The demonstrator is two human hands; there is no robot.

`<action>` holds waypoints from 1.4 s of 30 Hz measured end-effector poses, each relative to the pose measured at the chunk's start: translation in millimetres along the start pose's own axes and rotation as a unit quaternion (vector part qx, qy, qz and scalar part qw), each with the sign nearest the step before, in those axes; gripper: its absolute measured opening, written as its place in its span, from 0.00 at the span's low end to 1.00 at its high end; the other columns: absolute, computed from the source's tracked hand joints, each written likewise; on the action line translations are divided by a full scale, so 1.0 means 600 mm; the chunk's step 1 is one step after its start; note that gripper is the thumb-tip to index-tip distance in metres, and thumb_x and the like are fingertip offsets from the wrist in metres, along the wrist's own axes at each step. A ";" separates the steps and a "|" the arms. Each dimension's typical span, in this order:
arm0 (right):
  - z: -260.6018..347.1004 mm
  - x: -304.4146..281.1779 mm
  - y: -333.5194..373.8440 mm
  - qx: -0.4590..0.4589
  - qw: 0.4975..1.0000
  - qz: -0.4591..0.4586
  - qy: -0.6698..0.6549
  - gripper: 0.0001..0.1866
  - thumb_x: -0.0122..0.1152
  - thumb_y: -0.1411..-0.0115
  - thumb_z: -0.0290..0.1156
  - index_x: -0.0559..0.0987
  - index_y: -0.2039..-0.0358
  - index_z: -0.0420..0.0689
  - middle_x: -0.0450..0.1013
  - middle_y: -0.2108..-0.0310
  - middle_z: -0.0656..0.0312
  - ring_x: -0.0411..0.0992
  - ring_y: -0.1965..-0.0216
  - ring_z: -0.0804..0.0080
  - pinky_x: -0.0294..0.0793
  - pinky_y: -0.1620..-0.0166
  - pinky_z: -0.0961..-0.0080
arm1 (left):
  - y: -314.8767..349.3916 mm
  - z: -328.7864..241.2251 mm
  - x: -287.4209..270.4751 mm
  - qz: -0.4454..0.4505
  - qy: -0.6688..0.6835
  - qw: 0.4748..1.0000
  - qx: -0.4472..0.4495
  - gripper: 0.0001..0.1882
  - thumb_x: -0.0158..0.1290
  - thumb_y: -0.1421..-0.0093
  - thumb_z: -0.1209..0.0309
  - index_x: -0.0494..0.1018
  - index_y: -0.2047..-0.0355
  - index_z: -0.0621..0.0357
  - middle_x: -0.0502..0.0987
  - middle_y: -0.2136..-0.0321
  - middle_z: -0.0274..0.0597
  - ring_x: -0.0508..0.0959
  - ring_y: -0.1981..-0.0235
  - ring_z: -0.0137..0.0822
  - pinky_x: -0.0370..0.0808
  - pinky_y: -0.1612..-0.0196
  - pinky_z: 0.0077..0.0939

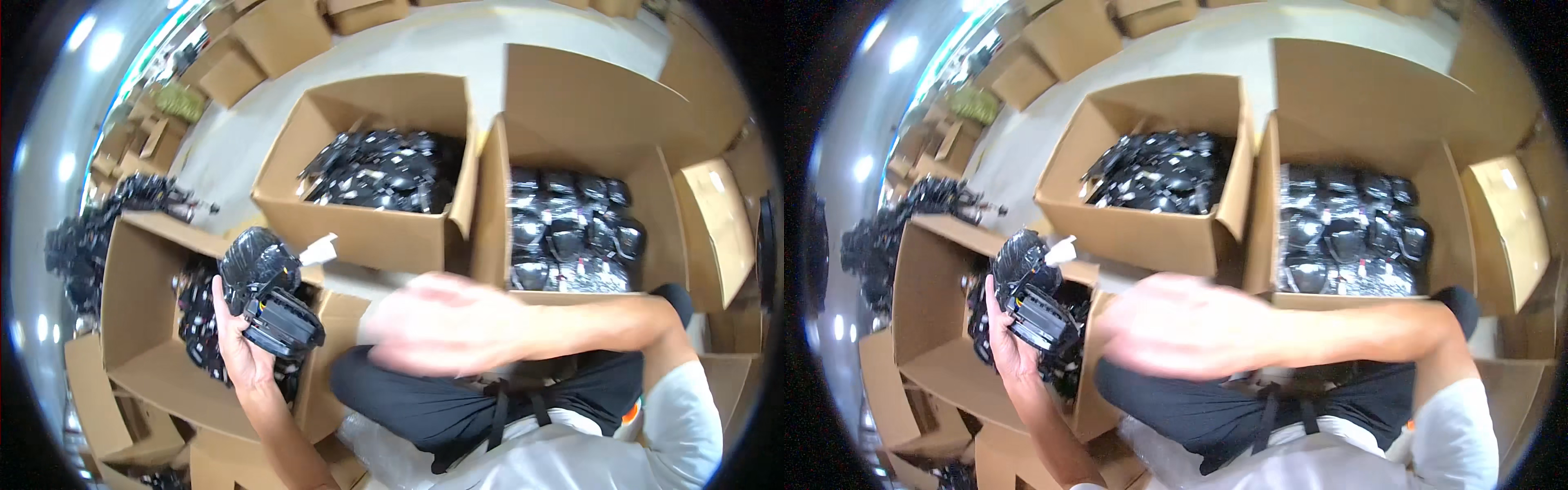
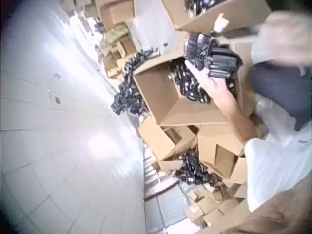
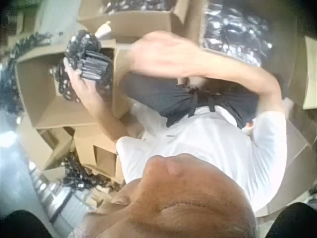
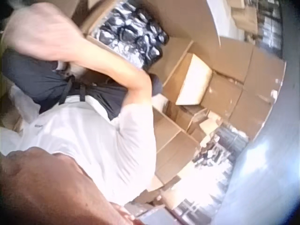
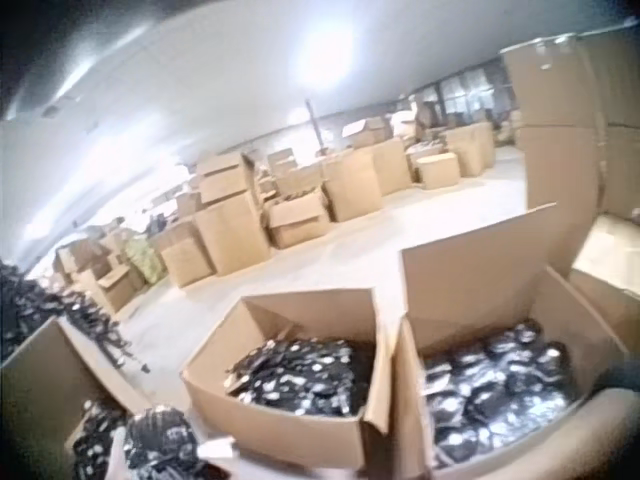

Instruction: The person sits on the floor and transfers small black electronic components from one cardboard box to another. They pick up the items individually or in small groups, place them into a second box lined with bubble wrap, and arrange them neatly. The process is repeated continuously throughout the clip.

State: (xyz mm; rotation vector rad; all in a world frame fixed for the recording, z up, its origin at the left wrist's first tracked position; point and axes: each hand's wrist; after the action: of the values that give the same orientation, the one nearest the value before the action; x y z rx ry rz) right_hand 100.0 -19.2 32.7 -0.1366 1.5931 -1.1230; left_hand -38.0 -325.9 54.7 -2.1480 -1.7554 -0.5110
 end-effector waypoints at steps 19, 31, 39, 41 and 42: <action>-0.115 -0.333 0.261 0.348 0.900 0.003 0.263 0.17 0.69 0.48 0.25 0.76 0.58 0.36 0.74 0.59 0.51 0.77 0.60 0.55 0.79 0.59 0.65 | -0.076 0.283 0.422 0.156 0.002 0.984 -0.084 0.21 0.52 0.31 0.72 0.64 0.39 0.59 0.73 0.45 0.45 0.74 0.45 0.37 0.73 0.41 0.36; -0.173 -0.086 0.761 0.809 0.312 0.006 -0.498 0.12 0.64 0.36 0.33 0.79 0.61 0.36 0.75 0.65 0.60 0.74 0.66 0.69 0.82 0.64 0.66 | -0.089 0.363 0.453 0.189 -0.111 0.971 -0.099 0.25 0.50 0.29 0.71 0.61 0.35 0.64 0.71 0.41 0.49 0.73 0.42 0.38 0.72 0.37 0.37; -0.138 -0.050 0.723 0.824 0.448 0.261 -0.228 0.30 0.70 0.40 0.50 0.79 0.54 0.32 0.78 0.57 0.44 0.77 0.54 0.45 0.78 0.54 0.57 | -0.077 0.381 0.465 0.215 -0.116 0.961 -0.131 0.24 0.49 0.30 0.74 0.61 0.36 0.66 0.73 0.45 0.51 0.75 0.45 0.36 0.73 0.39 0.34; -0.145 -0.062 0.694 0.755 0.548 0.355 -0.064 0.24 0.69 0.41 0.49 0.82 0.65 0.35 0.78 0.65 0.39 0.78 0.60 0.45 0.78 0.56 0.60 | -0.070 0.390 0.466 0.221 -0.102 0.957 -0.155 0.22 0.48 0.31 0.78 0.62 0.37 0.67 0.73 0.46 0.51 0.75 0.46 0.35 0.72 0.40 0.31; -0.152 -0.079 0.689 0.726 0.627 0.284 -0.004 0.22 0.66 0.39 0.47 0.81 0.66 0.37 0.78 0.68 0.42 0.78 0.63 0.46 0.78 0.58 0.58 | -0.068 0.394 0.472 0.252 -0.085 0.949 -0.166 0.22 0.48 0.32 0.79 0.63 0.38 0.69 0.72 0.44 0.52 0.74 0.45 0.36 0.70 0.39 0.31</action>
State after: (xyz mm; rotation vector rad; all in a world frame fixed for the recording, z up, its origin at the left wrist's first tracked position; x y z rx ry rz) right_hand 231.5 285.9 -234.2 1.3357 0.2190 -1.5019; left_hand -9.6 36.3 -21.9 -2.8253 -1.1712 -0.5203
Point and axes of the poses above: each hand's wrist, its own y-axis away from the middle knuckle, its own x-axis out of the palm, z = x × y
